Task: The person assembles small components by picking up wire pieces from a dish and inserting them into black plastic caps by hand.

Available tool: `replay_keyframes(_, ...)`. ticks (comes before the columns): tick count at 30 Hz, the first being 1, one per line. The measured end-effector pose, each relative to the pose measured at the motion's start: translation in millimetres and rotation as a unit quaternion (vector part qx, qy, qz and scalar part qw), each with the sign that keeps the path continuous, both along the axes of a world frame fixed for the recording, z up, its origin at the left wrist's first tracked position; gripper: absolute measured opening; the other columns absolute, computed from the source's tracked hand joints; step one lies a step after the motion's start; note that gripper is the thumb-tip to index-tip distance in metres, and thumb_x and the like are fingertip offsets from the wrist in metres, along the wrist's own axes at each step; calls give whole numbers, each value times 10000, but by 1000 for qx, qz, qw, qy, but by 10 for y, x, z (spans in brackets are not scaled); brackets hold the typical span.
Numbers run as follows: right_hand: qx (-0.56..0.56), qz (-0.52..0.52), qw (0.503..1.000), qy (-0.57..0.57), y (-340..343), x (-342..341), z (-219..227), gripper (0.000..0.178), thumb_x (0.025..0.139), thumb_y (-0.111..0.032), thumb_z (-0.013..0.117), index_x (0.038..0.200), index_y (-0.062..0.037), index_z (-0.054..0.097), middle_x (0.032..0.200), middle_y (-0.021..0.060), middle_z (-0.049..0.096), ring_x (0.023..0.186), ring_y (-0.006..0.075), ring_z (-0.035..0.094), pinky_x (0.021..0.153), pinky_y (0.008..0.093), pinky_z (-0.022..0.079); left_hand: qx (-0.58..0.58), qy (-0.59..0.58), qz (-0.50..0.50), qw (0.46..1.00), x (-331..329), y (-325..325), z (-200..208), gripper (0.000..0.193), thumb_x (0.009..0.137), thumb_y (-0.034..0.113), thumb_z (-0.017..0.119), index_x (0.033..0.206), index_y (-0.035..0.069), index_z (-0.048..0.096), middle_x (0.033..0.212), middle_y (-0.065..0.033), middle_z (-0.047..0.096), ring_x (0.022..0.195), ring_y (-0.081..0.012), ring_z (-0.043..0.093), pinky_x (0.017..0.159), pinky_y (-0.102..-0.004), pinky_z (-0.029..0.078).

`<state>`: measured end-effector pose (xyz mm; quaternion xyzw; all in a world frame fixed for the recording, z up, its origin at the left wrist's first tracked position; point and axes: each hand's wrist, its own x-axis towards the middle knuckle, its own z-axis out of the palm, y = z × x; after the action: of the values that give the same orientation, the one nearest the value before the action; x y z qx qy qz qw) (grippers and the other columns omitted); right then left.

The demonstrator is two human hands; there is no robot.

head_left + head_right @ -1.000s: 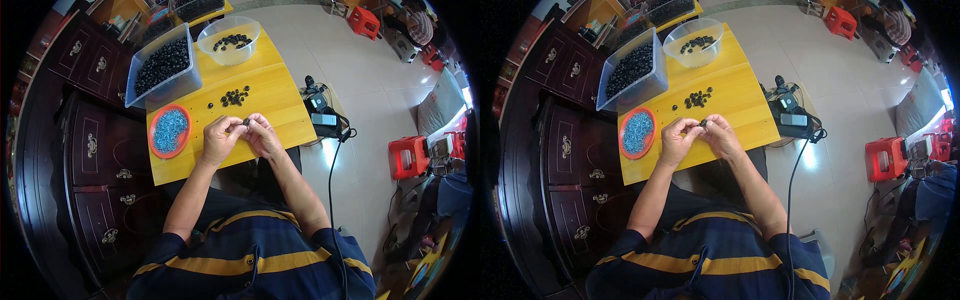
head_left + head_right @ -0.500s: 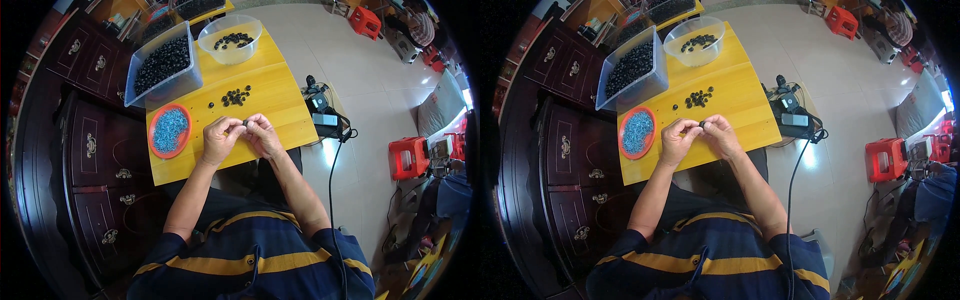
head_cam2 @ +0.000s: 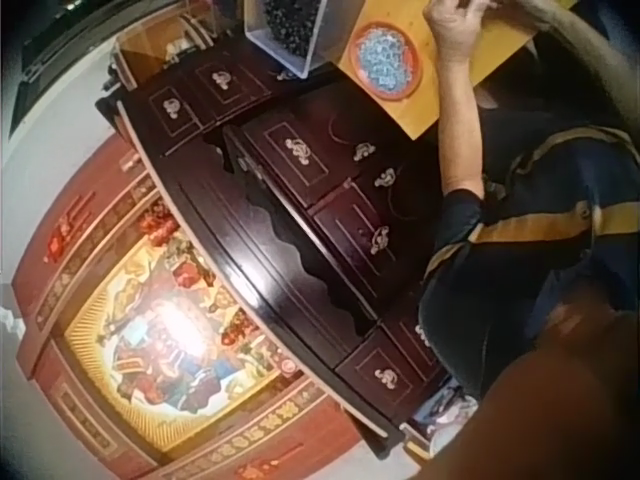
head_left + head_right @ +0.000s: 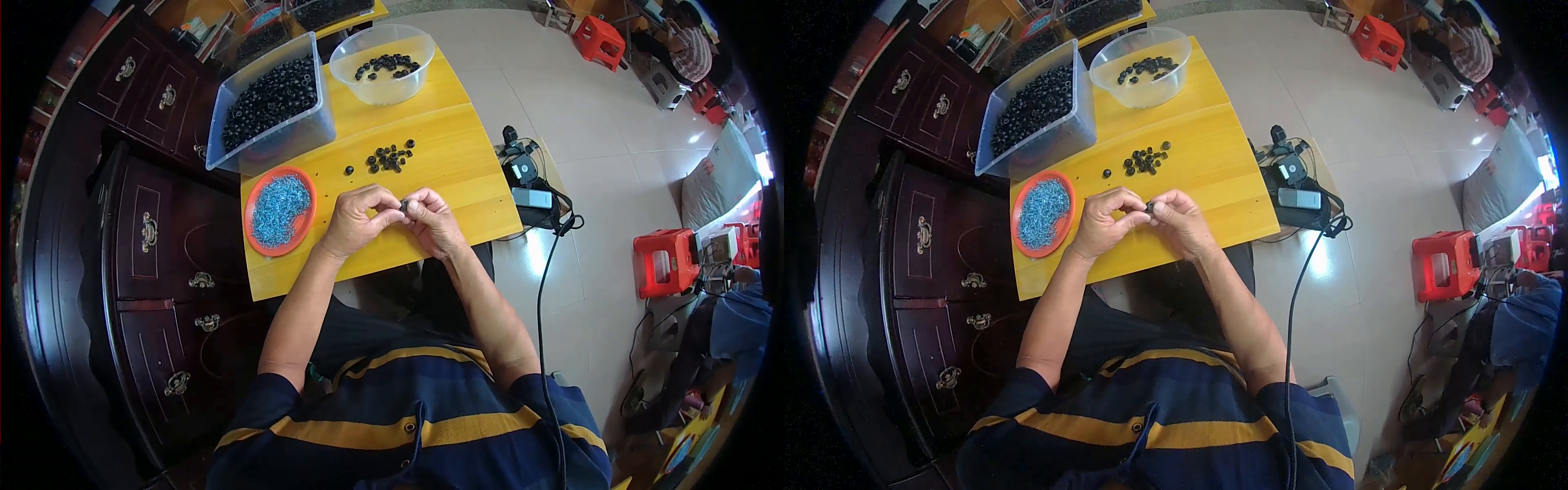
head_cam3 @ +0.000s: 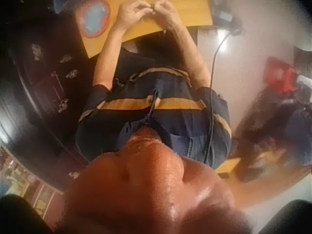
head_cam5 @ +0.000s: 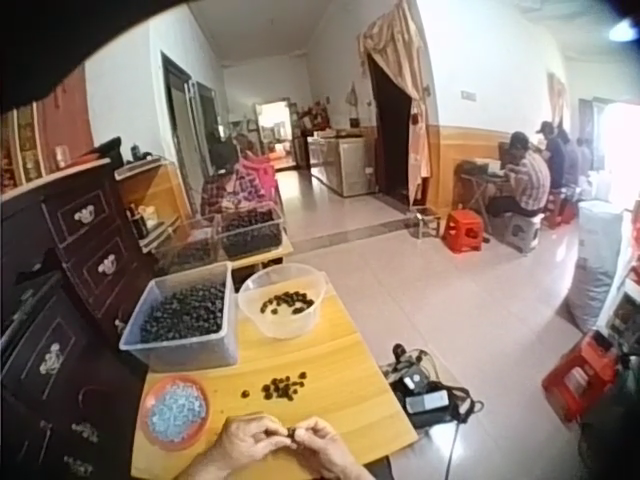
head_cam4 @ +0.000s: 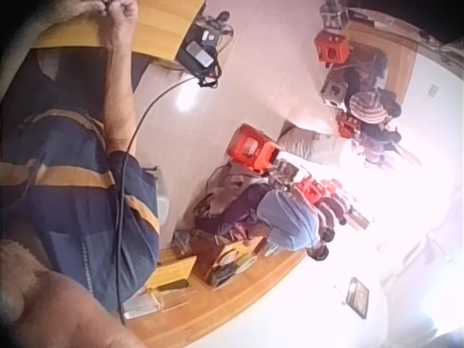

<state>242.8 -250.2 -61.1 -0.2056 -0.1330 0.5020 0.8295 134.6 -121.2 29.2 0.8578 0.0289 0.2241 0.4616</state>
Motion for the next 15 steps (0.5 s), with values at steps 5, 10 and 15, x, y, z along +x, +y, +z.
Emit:
replay_keyframes(5,-16,10,1000,-11,-1,-25,25,93,909,-92,683,975,-61,625,871,50,663,791,142,620,785,314,524,-153,101,-2,983,-54,61,-17,200,770,-34,751,937,28,662,787,23,631,725,-33,587,646,-196,479)
replay_keyframes(10,-25,33,998,-38,-9,-24,49,129,915,-89,678,990,-58,578,913,65,639,805,139,598,788,309,515,-169,181,-19,969,-50,119,76,243,778,-6,750,1009,28,686,782,37,620,698,-20,569,622,-177,459)
replay_keyframes(15,8,45,998,-38,6,-11,104,182,908,-86,687,954,-73,512,904,66,615,800,147,583,781,309,501,-147,191,-53,969,-21,144,106,226,774,11,767,994,15,716,764,37,636,668,-42,562,609,-198,468)
